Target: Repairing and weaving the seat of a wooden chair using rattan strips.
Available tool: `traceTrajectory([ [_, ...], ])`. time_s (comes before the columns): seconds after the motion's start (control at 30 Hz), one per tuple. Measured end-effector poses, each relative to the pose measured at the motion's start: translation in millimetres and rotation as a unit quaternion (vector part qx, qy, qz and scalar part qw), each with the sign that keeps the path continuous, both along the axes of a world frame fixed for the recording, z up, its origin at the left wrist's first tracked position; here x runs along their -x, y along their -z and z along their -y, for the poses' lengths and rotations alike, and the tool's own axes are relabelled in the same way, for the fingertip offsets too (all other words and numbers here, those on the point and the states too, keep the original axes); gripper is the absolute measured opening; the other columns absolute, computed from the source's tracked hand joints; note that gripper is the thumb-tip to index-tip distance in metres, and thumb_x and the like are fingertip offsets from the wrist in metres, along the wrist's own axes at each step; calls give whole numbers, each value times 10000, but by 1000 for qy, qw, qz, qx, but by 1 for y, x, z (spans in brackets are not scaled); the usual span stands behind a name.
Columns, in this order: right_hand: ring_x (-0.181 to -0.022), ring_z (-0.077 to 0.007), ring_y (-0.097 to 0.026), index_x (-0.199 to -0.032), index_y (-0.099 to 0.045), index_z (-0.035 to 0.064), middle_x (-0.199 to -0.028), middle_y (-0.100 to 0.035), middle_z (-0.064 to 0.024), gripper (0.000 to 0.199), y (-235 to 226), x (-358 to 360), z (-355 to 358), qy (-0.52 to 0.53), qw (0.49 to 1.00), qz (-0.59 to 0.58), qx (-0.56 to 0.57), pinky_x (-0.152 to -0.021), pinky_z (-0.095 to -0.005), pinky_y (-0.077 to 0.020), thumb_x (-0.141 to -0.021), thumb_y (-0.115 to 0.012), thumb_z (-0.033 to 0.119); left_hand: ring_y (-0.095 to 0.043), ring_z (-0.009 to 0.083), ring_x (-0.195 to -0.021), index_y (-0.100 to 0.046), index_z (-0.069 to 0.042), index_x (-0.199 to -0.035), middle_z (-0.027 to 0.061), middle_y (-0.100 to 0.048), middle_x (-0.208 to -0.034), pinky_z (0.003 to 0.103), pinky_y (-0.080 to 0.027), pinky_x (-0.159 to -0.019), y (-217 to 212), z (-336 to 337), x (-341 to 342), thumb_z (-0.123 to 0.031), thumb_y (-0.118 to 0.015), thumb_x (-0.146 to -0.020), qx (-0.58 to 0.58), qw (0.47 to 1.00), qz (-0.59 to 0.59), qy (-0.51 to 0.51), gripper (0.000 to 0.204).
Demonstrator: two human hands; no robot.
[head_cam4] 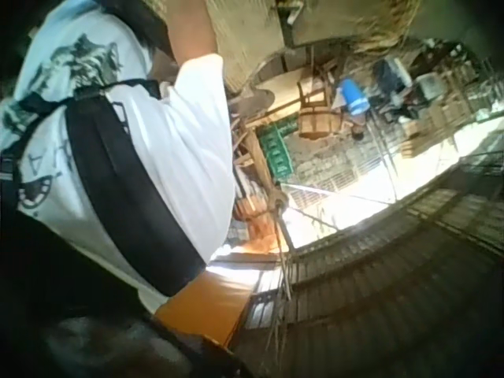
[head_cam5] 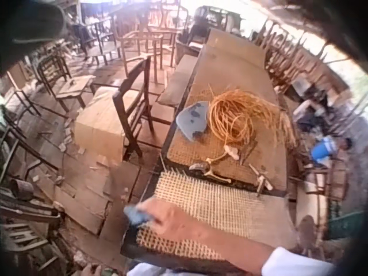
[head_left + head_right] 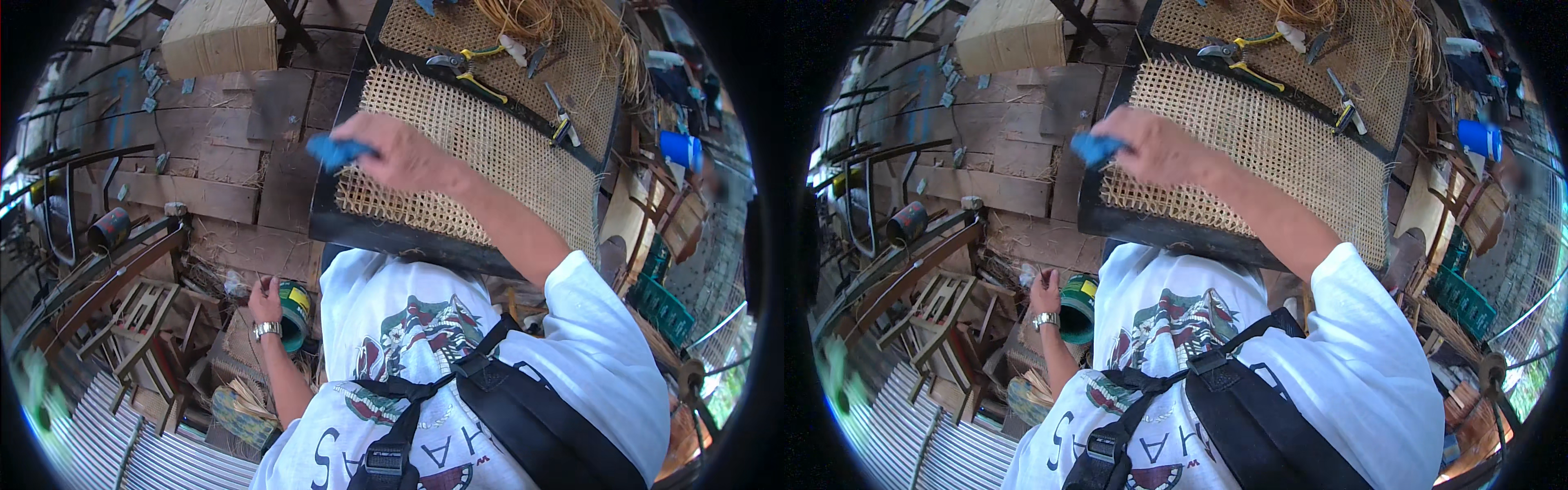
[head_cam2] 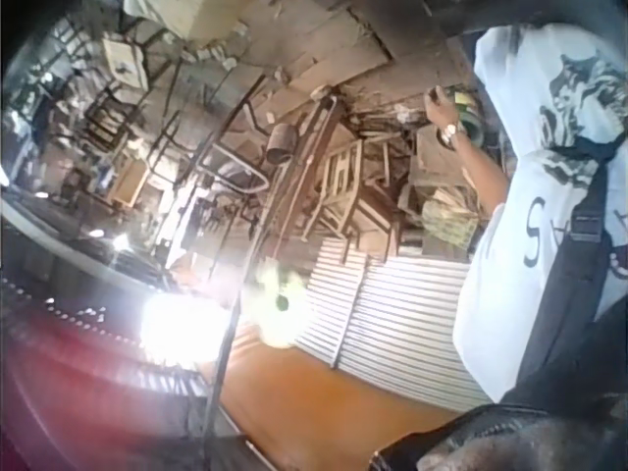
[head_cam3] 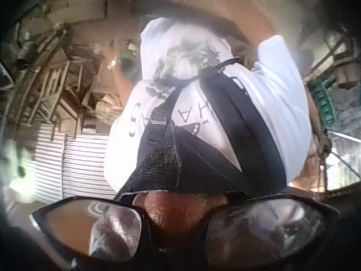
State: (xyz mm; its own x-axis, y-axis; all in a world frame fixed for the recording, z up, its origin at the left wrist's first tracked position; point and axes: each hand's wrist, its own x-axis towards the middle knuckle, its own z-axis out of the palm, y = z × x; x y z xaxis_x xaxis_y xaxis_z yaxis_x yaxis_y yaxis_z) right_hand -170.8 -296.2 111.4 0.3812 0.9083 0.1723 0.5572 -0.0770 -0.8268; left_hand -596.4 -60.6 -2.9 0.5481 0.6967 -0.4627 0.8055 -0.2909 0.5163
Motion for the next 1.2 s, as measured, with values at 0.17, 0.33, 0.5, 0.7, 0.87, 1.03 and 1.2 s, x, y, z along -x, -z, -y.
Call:
traceTrajectory([
  [0.17,-1023,-346,-666,-1170,-632,41,-1106,-628,-187,302,2,-27,42,393,892,71,211,-891,-422,-559,-888,-629,150,-655,143,-802,-700,2,-996,76,-726,-884,308,-515,-766,3,70,52,-266,-701,-956,50,995,-61,-69,271],
  [0.33,-921,-376,-663,-996,-611,45,-1040,-593,-201,210,11,80,7,197,971,89,106,-797,-441,-578,-843,-676,173,-725,213,-850,-716,10,-1026,135,-757,-942,344,-555,-795,4,132,79,-299,-726,-916,65,992,-85,-62,328],
  [0.5,-910,-286,-669,-1081,-672,55,-986,-667,-136,260,13,60,68,105,993,-33,-40,-811,-398,-546,-837,-685,144,-731,227,-814,-738,-6,-1017,141,-758,-894,355,-559,-775,29,163,109,-350,-719,-912,75,992,-96,-37,359],
  [0.7,-997,-282,-682,-1119,-694,80,-1098,-698,-126,287,31,-44,282,438,853,46,280,-888,-418,-546,-881,-648,236,-717,201,-790,-734,11,-1037,138,-755,-879,352,-550,-755,48,193,156,-345,-717,-921,113,988,-105,23,375],
  [0.87,-1169,-310,-602,-1210,-634,114,-1244,-634,-106,319,29,-98,314,482,817,206,241,-986,-475,-491,-911,-647,223,-714,196,-788,-733,13,-1037,135,-754,-878,349,-548,-753,52,194,164,-345,-717,-922,118,985,-124,18,376],
  [1.03,-1339,-325,-444,-1265,-603,95,-1360,-532,-126,365,18,-156,285,463,700,363,405,-1181,-481,-271,-911,-649,170,-712,191,-787,-733,16,-1036,132,-754,-877,347,-547,-750,50,193,142,-344,-716,-924,120,986,-114,-4,377],
  [1.2,-1309,-385,-478,-1329,-577,89,-1439,-474,-145,469,35,-188,237,432,828,232,273,-1123,-473,-413,-925,-666,309,-709,186,-785,-732,18,-1036,129,-754,-876,344,-545,-747,34,190,120,-343,-716,-926,126,985,-108,-35,378],
])
